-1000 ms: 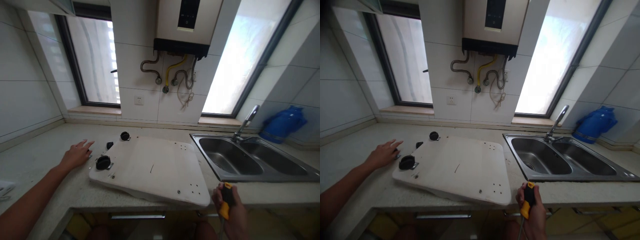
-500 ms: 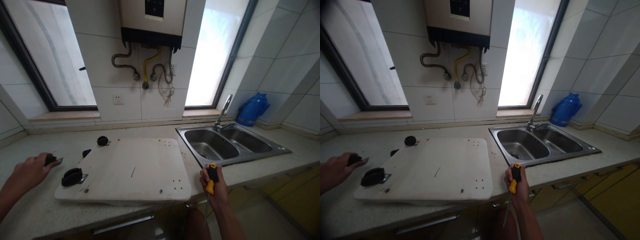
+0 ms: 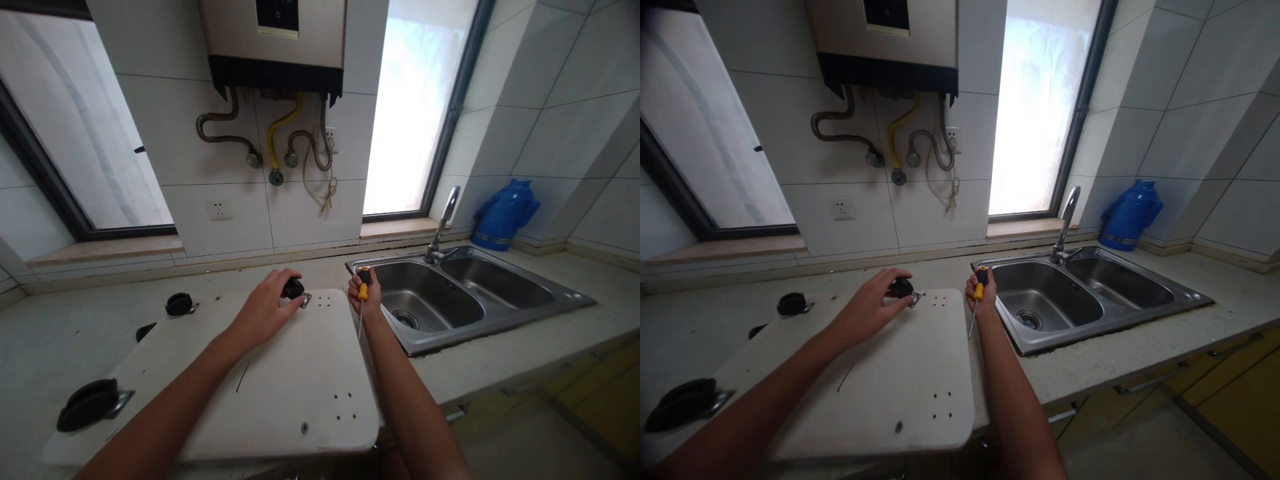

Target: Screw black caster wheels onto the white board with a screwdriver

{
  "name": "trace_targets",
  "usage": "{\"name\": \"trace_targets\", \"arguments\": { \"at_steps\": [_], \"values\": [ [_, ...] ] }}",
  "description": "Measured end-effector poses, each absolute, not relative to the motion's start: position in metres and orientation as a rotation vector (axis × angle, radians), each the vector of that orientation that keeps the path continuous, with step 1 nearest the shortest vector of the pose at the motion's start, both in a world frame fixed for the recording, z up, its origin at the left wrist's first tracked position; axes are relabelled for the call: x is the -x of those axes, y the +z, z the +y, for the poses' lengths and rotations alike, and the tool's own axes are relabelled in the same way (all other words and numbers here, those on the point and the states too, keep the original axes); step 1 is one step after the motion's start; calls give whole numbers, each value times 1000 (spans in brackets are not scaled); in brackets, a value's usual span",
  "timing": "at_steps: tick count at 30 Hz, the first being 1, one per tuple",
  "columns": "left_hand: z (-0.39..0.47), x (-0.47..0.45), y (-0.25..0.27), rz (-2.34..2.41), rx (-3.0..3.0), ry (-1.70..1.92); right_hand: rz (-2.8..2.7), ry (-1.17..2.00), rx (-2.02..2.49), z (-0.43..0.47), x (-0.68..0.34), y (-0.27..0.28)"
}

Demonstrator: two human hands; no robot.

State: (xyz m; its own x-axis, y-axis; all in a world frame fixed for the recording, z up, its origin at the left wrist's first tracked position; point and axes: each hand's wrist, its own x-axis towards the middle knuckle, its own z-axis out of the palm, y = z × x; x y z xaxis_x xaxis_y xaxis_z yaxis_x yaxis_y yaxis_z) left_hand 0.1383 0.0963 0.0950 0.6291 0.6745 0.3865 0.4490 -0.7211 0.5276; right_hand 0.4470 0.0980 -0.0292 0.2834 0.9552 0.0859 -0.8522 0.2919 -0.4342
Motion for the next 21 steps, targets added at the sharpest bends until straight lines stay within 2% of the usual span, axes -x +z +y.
{"name": "trace_targets", "arguments": {
  "at_steps": [8,15,21],
  "values": [
    [138,-206,62,821,-2665,551,-255,1277,309,105,-457,-64],
    [147,-206,66,788,-2586,344,-169,1236,287,107,-466,-70],
    [152,-205,68,733,-2592,336,-108,1203,317,108,-465,-72]
  ]
}}
